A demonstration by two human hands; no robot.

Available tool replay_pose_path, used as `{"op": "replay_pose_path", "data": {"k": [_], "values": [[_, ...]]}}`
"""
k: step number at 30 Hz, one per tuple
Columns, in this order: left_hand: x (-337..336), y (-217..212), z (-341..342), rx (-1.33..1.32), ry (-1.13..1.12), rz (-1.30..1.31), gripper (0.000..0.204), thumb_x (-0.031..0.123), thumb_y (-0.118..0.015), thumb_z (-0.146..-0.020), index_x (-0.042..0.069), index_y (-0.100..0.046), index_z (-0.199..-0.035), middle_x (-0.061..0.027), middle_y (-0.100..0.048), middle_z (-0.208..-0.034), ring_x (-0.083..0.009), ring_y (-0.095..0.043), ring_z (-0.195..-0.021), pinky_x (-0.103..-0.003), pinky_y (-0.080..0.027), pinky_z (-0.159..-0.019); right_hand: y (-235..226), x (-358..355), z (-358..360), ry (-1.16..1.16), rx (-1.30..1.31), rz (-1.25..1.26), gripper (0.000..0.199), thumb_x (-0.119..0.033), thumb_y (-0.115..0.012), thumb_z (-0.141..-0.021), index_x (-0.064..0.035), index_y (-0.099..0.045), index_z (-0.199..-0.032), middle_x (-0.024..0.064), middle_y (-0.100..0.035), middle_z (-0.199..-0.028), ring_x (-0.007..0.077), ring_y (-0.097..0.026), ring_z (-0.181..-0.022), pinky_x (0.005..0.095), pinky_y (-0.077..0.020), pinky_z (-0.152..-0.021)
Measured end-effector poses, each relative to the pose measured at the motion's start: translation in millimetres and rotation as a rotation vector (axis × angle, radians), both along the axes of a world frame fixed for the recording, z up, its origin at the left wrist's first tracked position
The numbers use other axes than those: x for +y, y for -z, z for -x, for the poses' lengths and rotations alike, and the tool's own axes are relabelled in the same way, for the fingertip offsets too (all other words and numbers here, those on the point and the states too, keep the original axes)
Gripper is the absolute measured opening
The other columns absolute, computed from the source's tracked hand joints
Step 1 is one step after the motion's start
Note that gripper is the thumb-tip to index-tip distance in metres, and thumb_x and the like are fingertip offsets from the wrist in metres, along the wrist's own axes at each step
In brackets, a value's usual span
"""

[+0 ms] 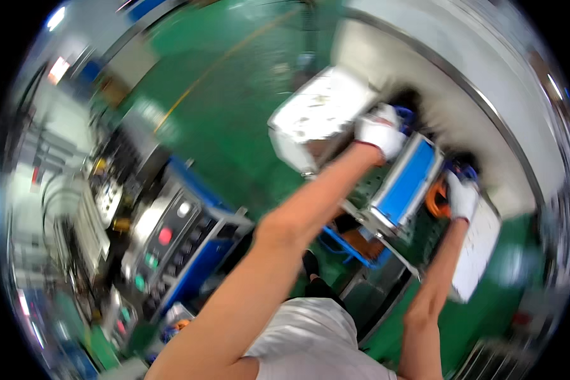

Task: The person places a shoe into a pressing machine, activates the press, and then moves the pressed shoe to a conveyor belt. The person repeats this process with several shoes from a nearby rack.

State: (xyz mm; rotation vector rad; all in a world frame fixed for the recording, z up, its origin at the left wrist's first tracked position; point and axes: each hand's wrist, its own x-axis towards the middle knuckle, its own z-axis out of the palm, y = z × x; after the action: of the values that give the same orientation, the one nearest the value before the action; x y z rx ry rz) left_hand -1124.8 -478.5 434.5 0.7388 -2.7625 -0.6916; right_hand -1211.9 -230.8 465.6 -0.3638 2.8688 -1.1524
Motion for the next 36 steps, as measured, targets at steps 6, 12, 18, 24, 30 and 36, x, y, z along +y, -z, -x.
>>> {"op": "replay_pose_path", "data": {"k": [6,12,18,24,30,36], "values": [[89.6,59.5,-207.9,0.575,-0.049,-0.124,0.063,0.03,-0.067,-0.089,0.0,-0.05,-0.141,-0.0245,-0.062,-0.128,-0.0392,-0.062,-0.118,-0.045,-0.05,-0.101,31.3,-26.7,-99.7,-0.218,0.406,0.341,0.049,-0.022,-0.069,-0.1,0.0062,-0.056,-0.138,0.0215,-0.062,-0.134,0.0319,-0.062,-0.12,0.0412,-0.0514,-0.103],[242.4,152.0,-651.7,0.099,-1.302,-0.052,0.038,0.035,-0.057,-0.093,0.007,-0.071,-0.114,-0.0195,-0.07,-0.112,-0.0382,-0.068,-0.105,-0.047,-0.054,-0.094,146.1,-104.0,-316.8,-1.295,-0.671,0.026,0.065,-0.015,-0.072,-0.098,0.0013,-0.04,-0.152,0.0222,-0.046,-0.154,0.0315,-0.049,-0.14,0.0409,-0.0394,-0.117],[556.9,127.1,-923.7,-0.332,-2.53,0.16,0.022,0.022,-0.064,-0.091,0.016,-0.069,-0.112,-0.0149,-0.071,-0.11,-0.0376,-0.068,-0.101,-0.048,-0.054,-0.089,154.0,-124.2,-478.7,-1.702,-0.486,-0.383,0.071,-0.016,-0.071,-0.098,0.0052,-0.034,-0.154,0.0265,-0.042,-0.157,0.0332,-0.048,-0.141,0.0423,-0.0388,-0.117],[661.1,233.8,-977.4,-0.341,-2.603,-0.169,0.04,0.002,-0.063,-0.082,0.021,-0.071,-0.116,-0.0092,-0.065,-0.126,-0.0361,-0.06,-0.117,-0.054,-0.049,-0.1,163.7,-96.6,-602.7,-1.781,-0.431,-0.577,0.072,-0.01,-0.072,-0.095,0.0059,-0.034,-0.154,0.0269,-0.039,-0.158,0.034,-0.042,-0.147,0.0422,-0.0337,-0.121],[646.2,327.8,-1112.0,-0.081,-2.425,0.01,0.041,0.005,-0.063,-0.084,0.017,-0.068,-0.123,-0.0094,-0.062,-0.137,-0.035,-0.053,-0.132,-0.047,-0.044,-0.111,183.8,-77.4,-697.4,-1.922,-0.162,-1.005,0.08,-0.008,-0.075,-0.091,0.0087,-0.029,-0.154,0.0279,-0.034,-0.161,0.0324,-0.034,-0.152,0.0403,-0.029,-0.124],[876.4,284.4,-1310.5,-0.383,-3.161,-0.728,0.042,0.035,-0.05,-0.098,0.006,-0.069,-0.121,-0.022,-0.062,-0.137,-0.034,-0.059,-0.127,-0.052,-0.051,-0.098,129.8,-89.5,-703.1,-2.052,0.463,-1.041,0.048,-0.036,-0.074,-0.093,0.0038,-0.07,-0.119,0.0235,-0.071,-0.119,0.0361,-0.065,-0.112,0.0438,-0.0497,-0.097]]}}
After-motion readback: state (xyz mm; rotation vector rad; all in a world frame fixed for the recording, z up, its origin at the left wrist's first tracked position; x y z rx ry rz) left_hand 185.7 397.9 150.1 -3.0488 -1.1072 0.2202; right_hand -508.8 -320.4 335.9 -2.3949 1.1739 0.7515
